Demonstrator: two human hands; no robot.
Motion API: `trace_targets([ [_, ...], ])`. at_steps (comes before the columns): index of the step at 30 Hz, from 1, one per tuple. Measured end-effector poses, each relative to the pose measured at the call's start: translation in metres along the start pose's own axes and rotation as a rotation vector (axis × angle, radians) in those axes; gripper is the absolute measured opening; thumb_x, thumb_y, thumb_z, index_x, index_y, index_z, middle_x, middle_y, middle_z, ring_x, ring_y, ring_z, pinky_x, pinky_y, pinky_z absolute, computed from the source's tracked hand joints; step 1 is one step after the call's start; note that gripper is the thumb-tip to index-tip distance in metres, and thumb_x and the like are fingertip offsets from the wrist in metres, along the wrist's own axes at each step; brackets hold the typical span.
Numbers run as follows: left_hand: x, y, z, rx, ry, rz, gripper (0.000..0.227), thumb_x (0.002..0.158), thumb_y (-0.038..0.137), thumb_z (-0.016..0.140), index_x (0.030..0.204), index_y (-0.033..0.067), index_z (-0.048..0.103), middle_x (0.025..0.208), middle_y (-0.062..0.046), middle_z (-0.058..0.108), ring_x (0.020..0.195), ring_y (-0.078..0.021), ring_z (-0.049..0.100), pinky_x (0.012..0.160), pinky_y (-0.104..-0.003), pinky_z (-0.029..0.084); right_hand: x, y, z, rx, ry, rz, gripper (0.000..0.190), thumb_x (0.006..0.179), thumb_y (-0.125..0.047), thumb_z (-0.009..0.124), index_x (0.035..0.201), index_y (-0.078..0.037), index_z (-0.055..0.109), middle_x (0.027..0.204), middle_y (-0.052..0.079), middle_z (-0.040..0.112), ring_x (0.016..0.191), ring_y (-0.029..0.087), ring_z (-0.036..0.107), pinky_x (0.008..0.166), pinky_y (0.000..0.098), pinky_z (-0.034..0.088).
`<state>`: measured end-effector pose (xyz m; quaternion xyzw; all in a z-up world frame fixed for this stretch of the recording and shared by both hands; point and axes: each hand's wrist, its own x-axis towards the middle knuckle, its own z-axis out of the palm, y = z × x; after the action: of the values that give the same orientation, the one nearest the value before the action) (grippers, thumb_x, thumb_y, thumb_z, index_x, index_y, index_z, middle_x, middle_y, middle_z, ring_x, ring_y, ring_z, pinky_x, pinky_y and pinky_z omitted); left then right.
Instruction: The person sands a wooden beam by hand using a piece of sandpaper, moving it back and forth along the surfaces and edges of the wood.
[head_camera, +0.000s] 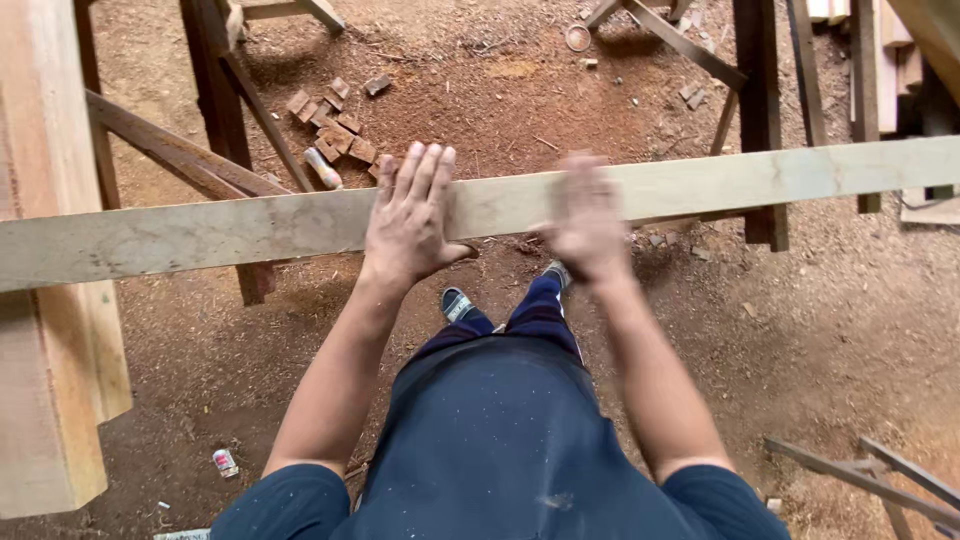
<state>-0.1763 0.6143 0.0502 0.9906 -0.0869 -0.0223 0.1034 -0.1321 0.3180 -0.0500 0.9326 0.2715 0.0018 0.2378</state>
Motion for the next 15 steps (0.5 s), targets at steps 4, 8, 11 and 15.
trace_targets([
  [4,-0.042,-0.036,-0.042,0.115,-0.205,-0.289,0.149,0.052,0.073,0.086,0.159,0.0141,0.000,0.168,-0.017,0.000,0.152,-0.0304,-0.010,0.117,-0.052,-0.014,-0.031,0.103,0.025,0.723,0.073,0.436,0.107,0.094,-0.078,-0.001,0.162,0.005,-0.001,0.172,0.023,-0.005,0.162,0.032,-0.005,0.132,0.0418,-0.004],
  [8,-0.069,-0.093,-0.048,0.081,-0.073,-0.310,0.136,0.049,0.062,0.089,0.156,0.0124,0.021,0.158,-0.014,0.029,0.150,-0.0312,0.018,0.123,-0.057,-0.002,-0.005,0.069,0.012,0.718,0.057,0.377,0.109,0.096,-0.079,0.001,0.160,0.009,-0.003,0.170,0.027,-0.010,0.160,0.037,-0.010,0.129,0.0452,-0.009],
  [11,-0.074,-0.118,-0.026,0.176,-0.054,-0.232,0.106,0.065,0.049,0.088,0.152,0.0128,0.040,0.143,-0.013,0.052,0.139,-0.0299,0.043,0.126,-0.055,0.015,0.030,-0.046,-0.033,0.752,0.107,0.111,0.111,0.093,-0.083,0.025,0.163,-0.001,0.001,0.171,0.021,-0.007,0.160,0.032,-0.006,0.129,0.0459,-0.006],
  [15,-0.076,-0.130,-0.009,0.204,0.024,-0.189,0.091,0.062,0.041,0.086,0.142,0.0145,0.052,0.130,-0.013,0.062,0.123,-0.0287,0.056,0.119,-0.051,0.029,0.031,-0.125,-0.091,0.795,0.465,-0.270,0.116,0.094,-0.090,0.027,0.163,-0.003,-0.008,0.172,0.015,-0.013,0.161,0.027,-0.011,0.132,0.0424,-0.008],
])
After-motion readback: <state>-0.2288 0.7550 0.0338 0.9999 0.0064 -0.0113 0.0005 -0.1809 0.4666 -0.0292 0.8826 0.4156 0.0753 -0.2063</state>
